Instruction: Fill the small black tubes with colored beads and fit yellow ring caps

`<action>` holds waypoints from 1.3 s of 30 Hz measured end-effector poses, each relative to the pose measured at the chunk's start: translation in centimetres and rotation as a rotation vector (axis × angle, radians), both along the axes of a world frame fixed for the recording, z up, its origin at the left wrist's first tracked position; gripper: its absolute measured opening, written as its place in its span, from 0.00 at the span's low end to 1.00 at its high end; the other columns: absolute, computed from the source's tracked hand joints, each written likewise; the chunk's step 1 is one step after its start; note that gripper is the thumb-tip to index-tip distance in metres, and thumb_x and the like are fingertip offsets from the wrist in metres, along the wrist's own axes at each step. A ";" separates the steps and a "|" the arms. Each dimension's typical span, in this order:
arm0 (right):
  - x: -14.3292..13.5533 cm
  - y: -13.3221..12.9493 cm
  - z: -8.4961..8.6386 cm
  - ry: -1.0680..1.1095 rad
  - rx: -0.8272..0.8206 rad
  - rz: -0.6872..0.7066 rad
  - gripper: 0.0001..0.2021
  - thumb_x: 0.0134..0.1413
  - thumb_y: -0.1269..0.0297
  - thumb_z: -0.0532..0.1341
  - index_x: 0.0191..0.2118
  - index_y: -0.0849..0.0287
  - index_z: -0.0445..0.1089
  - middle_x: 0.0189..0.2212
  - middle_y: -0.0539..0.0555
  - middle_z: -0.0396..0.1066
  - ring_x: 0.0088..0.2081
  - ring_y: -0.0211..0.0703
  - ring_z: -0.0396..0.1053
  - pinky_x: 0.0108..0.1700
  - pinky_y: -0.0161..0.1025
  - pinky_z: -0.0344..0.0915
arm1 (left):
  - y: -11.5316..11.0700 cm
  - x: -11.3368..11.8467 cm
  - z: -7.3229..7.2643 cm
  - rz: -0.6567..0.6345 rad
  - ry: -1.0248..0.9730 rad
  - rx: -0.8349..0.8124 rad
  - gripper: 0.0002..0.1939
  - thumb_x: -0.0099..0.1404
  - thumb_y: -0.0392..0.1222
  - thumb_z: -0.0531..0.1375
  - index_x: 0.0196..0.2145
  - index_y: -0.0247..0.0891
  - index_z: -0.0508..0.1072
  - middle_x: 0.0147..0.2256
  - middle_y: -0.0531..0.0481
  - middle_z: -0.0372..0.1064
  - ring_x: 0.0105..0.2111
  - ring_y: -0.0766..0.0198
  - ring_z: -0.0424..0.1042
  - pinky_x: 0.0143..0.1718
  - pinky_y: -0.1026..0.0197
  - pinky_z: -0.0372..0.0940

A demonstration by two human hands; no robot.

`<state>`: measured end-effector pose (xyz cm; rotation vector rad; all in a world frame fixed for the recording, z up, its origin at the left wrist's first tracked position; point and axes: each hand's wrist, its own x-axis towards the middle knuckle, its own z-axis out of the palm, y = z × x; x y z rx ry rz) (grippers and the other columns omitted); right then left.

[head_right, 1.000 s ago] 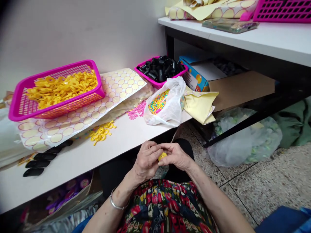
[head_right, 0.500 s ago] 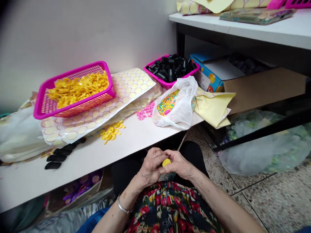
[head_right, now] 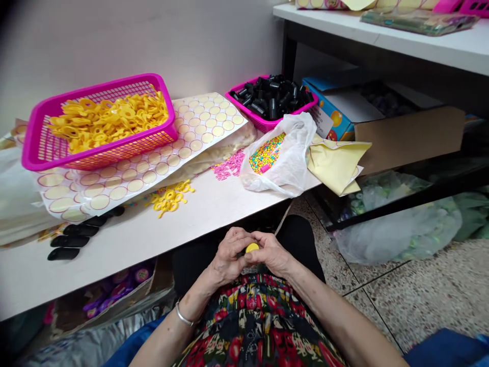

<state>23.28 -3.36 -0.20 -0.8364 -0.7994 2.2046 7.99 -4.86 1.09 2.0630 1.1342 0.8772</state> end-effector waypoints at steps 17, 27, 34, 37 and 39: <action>-2.1 0.3 1.0 -0.133 0.185 0.185 0.16 0.34 0.64 0.67 0.35 0.61 0.71 0.30 0.51 0.69 0.34 0.42 0.64 0.36 0.37 0.60 | -1.4 -0.9 -1.1 0.143 -0.023 0.080 0.08 0.58 0.43 0.56 0.31 0.37 0.72 0.28 0.46 0.68 0.32 0.61 0.62 0.37 0.55 0.59; -0.3 5.1 -2.5 -1.184 1.008 0.356 0.14 0.39 0.69 0.59 0.38 0.63 0.68 0.36 0.61 0.70 0.39 0.50 0.66 0.42 0.42 0.60 | -0.9 -13.7 0.5 0.906 -0.138 0.153 0.10 0.54 0.40 0.60 0.35 0.37 0.71 0.38 0.45 0.66 0.35 0.62 0.66 0.38 0.58 0.63; -2.6 7.0 -5.7 -1.309 1.002 0.821 0.06 0.49 0.72 0.59 0.34 0.59 0.71 0.37 0.60 0.70 0.39 0.46 0.68 0.41 0.41 0.63 | -3.8 -30.5 0.0 2.064 -0.006 0.181 0.35 0.43 0.43 0.65 0.49 0.30 0.62 0.42 0.42 0.59 0.35 0.59 0.64 0.43 0.51 0.60; -3.9 7.4 -5.6 -1.335 0.914 0.850 0.09 0.58 0.63 0.55 0.43 0.56 0.67 0.46 0.56 0.66 0.42 0.42 0.66 0.43 0.41 0.65 | -4.5 -34.7 -0.3 2.072 0.105 0.051 0.36 0.40 0.41 0.64 0.48 0.27 0.64 0.39 0.42 0.61 0.38 0.53 0.64 0.43 0.49 0.59; -4.2 7.7 -5.5 -1.357 0.885 0.868 0.13 0.59 0.60 0.54 0.48 0.57 0.64 0.48 0.55 0.64 0.44 0.42 0.65 0.44 0.44 0.65 | -4.6 -36.2 -0.4 1.975 0.123 0.039 0.30 0.41 0.41 0.63 0.44 0.28 0.67 0.32 0.48 0.63 0.34 0.55 0.64 0.40 0.51 0.61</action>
